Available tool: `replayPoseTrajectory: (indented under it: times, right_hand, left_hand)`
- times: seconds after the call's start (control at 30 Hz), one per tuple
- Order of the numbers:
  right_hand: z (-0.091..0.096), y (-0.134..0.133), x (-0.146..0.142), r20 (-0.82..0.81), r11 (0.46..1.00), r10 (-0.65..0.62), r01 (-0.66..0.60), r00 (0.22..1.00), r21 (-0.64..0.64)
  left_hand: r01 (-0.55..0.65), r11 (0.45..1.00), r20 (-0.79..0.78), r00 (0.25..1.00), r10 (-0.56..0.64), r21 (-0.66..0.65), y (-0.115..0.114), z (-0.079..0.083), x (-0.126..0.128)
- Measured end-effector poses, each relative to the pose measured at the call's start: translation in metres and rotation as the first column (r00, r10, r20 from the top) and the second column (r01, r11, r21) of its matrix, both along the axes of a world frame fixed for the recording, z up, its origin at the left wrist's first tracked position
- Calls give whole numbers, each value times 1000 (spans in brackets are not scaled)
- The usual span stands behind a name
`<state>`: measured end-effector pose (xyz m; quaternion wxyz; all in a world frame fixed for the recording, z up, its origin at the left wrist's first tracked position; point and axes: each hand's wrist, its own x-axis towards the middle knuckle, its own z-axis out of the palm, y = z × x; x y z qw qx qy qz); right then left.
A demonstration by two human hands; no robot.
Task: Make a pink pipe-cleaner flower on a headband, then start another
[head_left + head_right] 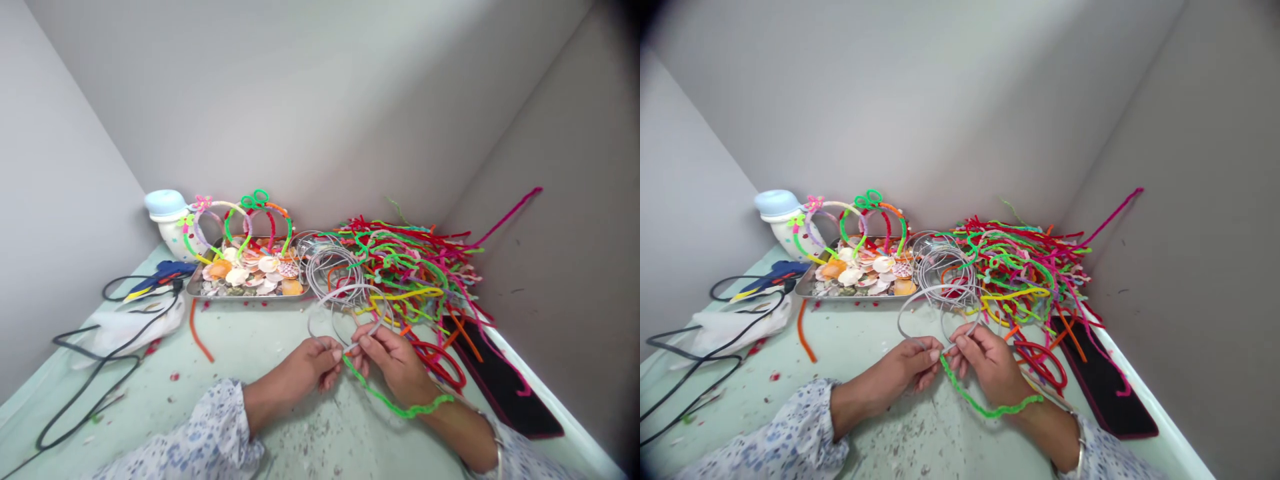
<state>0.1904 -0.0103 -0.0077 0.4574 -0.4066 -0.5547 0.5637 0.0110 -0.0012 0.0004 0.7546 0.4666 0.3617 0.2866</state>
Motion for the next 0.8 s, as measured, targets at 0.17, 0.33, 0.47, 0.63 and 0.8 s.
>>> replayPoseTrajectory:
  times: [0.17, 0.33, 0.47, 0.63, 0.8]
  right_hand:
    - [-2, 0, -1, -2, 1000, 13, -13, 1000, -3]
    - [-4, 2, -1, 7, 1000, 29, -29, 1000, 11]
    - [-5, 2, -2, 5, 999, 32, -32, 999, 28]
    - [-4, 1, -1, -2, 999, -1, 1, 1000, 34]
    - [-4, 0, -1, -6, 999, 24, -24, 1000, 43]
  left_hand:
    - [-3, 1000, -3, 1000, 3, 13, -1, 0, -2]
    - [1, 1000, 10, 1000, -1, -7, -2, 4, -2]
    - [-40, 998, 51, 998, 42, -42, -4, 6, -2]
    - [-81, 995, 107, 990, 87, -63, -5, 2, 1]
    - [-87, 993, 120, 988, 96, -81, -3, -3, 3]
